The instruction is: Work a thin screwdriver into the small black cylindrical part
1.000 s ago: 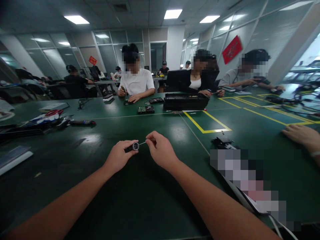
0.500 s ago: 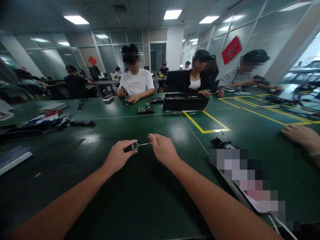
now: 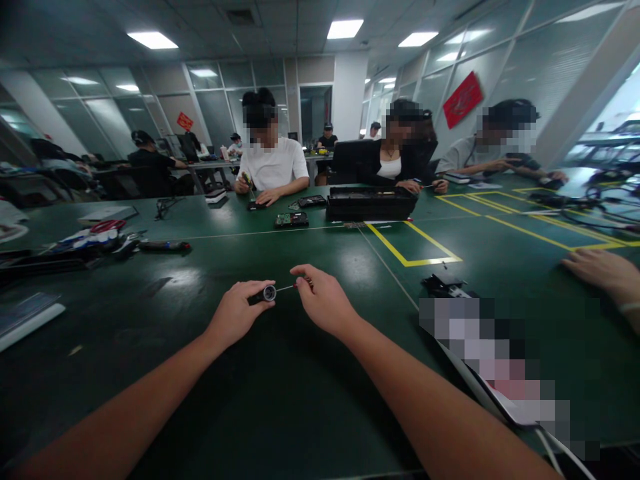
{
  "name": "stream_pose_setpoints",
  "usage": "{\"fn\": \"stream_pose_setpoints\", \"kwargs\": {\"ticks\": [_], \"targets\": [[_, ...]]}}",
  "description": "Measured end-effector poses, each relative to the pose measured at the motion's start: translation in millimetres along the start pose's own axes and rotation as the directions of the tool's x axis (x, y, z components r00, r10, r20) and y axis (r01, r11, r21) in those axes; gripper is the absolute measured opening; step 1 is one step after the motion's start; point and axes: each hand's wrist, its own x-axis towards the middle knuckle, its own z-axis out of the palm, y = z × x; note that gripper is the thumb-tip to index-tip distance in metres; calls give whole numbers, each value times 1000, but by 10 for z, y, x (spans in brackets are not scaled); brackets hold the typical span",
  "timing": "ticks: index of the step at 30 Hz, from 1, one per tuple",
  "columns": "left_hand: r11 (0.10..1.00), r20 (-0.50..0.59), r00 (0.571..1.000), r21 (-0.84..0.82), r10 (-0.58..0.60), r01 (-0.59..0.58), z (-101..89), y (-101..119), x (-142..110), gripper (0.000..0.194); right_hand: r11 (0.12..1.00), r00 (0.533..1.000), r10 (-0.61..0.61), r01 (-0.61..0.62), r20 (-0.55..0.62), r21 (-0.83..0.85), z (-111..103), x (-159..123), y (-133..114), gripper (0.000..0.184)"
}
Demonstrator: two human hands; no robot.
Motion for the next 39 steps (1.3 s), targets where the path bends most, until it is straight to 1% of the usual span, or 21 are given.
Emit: {"fn": "stream_pose_setpoints", "kwargs": {"ticks": [4,8,12,14,16,19,25,27,29,32,34,35,36,37,38,39], "targets": [[1000,12,1000,-3,1,-1,-8,4,-1,37,1000,1000,25,-25,9,17,-11,0,1,32],[1000,1,1000,-5,1,-1,0,5,2,36,999,999,28,-29,-31,-42,4,28,33,40],[1000,13,1000,5,10,-10,12,3,-3,38,999,999,26,-27,-36,-39,15,46,52,32],[1000,22,1000,14,9,-9,15,0,-5,38,999,999,35,-35,-12,-21,18,36,45,33],[1000,21,1000,16,6,-6,13,-5,-4,38,1000,1000,9,-9,6,-10,22,17,30,34],[1000,12,1000,8,-1,1,8,-10,0,37,999,999,-32,32,2,-6,25,-3,13,33],[1000,6,1000,-17,2,-2,-2,13,0,37,998,999,32,-34,-26,-51,9,37,61,34],[1000,4,1000,-22,0,0,-1,15,-2,37,998,998,43,-44,-44,-35,10,41,72,30],[1000,7,1000,-22,-1,1,4,14,-4,37,999,997,47,-45,-62,22,21,27,65,27],[1000,13,1000,-13,-3,3,11,20,-8,37,987,993,27,-9,-111,157,56,-2,36,25],[1000,13,1000,-9,-7,8,9,38,-10,37,964,987,53,-11,-150,267,90,-3,30,21],[1000,9,1000,-10,-5,5,4,52,-10,38,942,983,88,-29,-163,334,108,5,36,20],[1000,1,1000,-10,4,-4,-2,67,-10,38,908,976,141,-60,-167,414,126,19,48,20],[1000,-12,1000,-5,20,-20,-10,80,-8,38,854,965,207,-97,-163,510,142,37,65,22],[999,-27,999,8,40,-40,-17,91,-4,39,768,943,297,-142,-150,624,156,57,87,25],[998,-38,998,26,57,-56,-23,96,1,39,655,909,399,-192,-118,730,167,77,111,26]]}}
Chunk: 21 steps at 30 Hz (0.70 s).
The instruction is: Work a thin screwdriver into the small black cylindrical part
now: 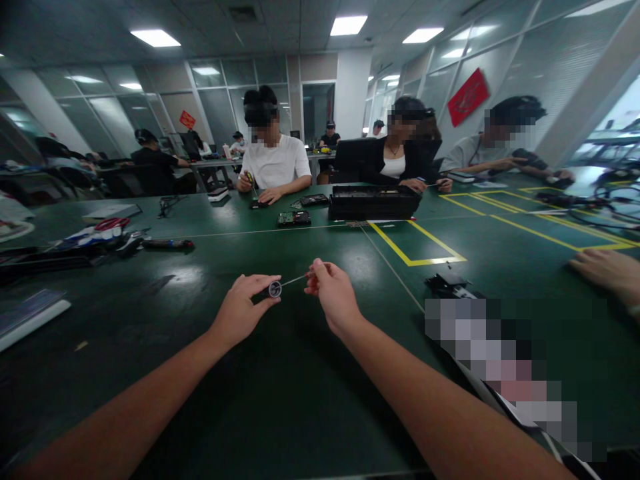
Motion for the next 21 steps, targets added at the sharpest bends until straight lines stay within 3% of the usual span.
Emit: {"fn": "stream_pose_setpoints", "kwargs": {"ticks": [2,4,7,15,21], "targets": [[999,1,1000,33,0,0,-3,-11,12,40,984,989,125,-112,-86,142,-11,49,35,25],[999,39,999,42,-32,30,5,-44,22,40,977,979,152,-128,-134,172,-29,83,67,23],[997,85,994,35,-64,62,26,-97,29,41,991,986,89,-73,-140,115,-49,106,119,23],[998,107,993,22,-54,52,38,-77,12,41,995,996,-93,93,-7,-23,-34,72,145,32],[998,116,991,22,-65,63,26,-43,11,40,915,963,-263,268,59,-300,-14,-29,46,32]]}}
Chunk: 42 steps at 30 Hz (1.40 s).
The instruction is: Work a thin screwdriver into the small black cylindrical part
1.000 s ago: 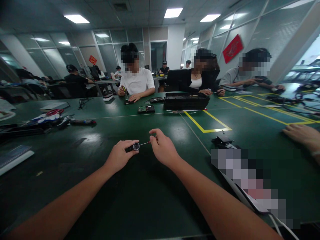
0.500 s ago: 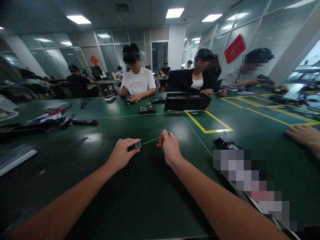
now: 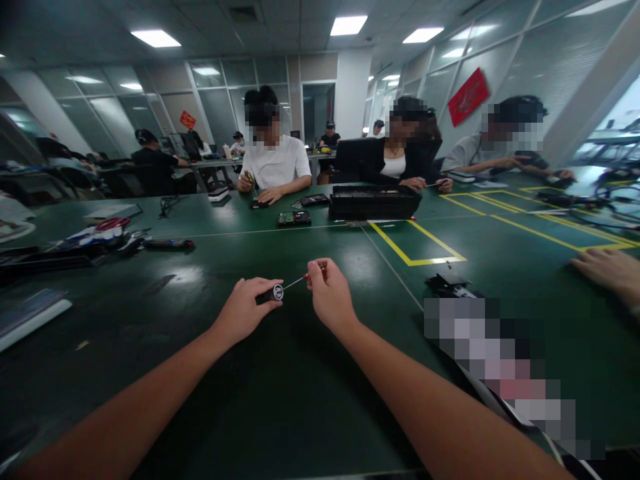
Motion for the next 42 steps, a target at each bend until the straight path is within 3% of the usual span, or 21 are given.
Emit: {"fn": "stream_pose_setpoints", "kwargs": {"ticks": [7,12,17,21,25,31,33,38,42], "targets": [[1000,12,1000,-6,2,-2,-11,22,-15,40,975,993,-103,111,52,-193,-13,-72,-115,26],[1000,21,1000,-7,-4,4,6,6,-9,41,929,983,-183,173,0,-328,-16,-85,-175,22],[1000,3,1000,-16,-16,16,-1,7,2,40,926,980,-193,166,-47,-339,-25,-76,-187,22],[988,-60,997,-149,-51,41,-4,25,0,39,938,980,-194,170,-49,-302,-25,-81,-177,22],[904,-93,982,-411,-165,113,30,4,32,39,951,979,-196,177,-49,-253,-30,-80,-154,22],[660,42,952,-711,-303,242,-8,47,86,39,953,979,-198,182,-44,-241,-38,-69,-139,23],[692,91,952,-667,-292,276,-62,115,81,33,951,978,-205,190,-39,-246,-38,-68,-143,22],[888,266,952,-386,-151,249,-163,309,79,32,952,977,-208,191,-45,-241,-38,-68,-145,20],[990,253,967,-132,-9,44,-93,366,120,23,956,982,-188,179,-16,-231,-37,-71,-143,21]]}}
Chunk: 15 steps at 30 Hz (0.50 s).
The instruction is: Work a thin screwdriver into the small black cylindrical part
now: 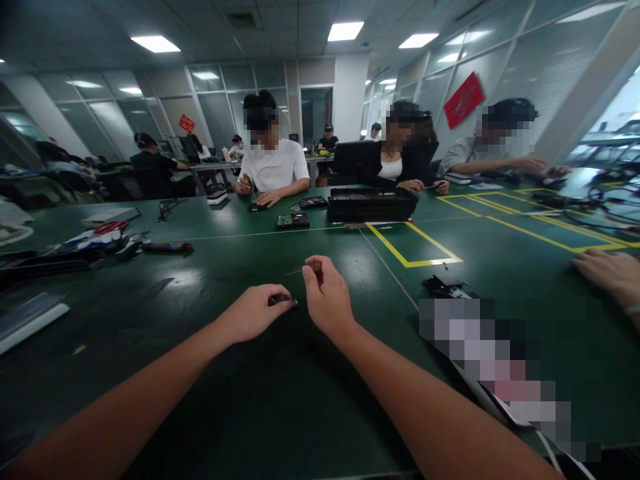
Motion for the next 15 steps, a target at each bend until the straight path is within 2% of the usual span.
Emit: {"fn": "stream_pose_setpoints", "kwargs": {"ticks": [3,5,7,12,15], "targets": [[969,-40,999,246,31,-20,113,-33,67,28,1000,1000,-11,11,1,5,5,0,6,20],[942,-37,999,337,14,-1,187,-56,108,34,1000,1000,-13,13,-5,6,7,0,14,20],[923,-20,1000,385,21,-12,236,-65,141,30,1000,1000,-9,9,4,11,7,1,24,20],[934,-25,999,355,46,-34,182,-67,161,23,998,999,-7,5,34,55,-3,-5,32,21],[981,-13,1000,194,10,-8,34,-134,138,24,999,999,2,-4,41,53,-11,-7,17,22]]}}
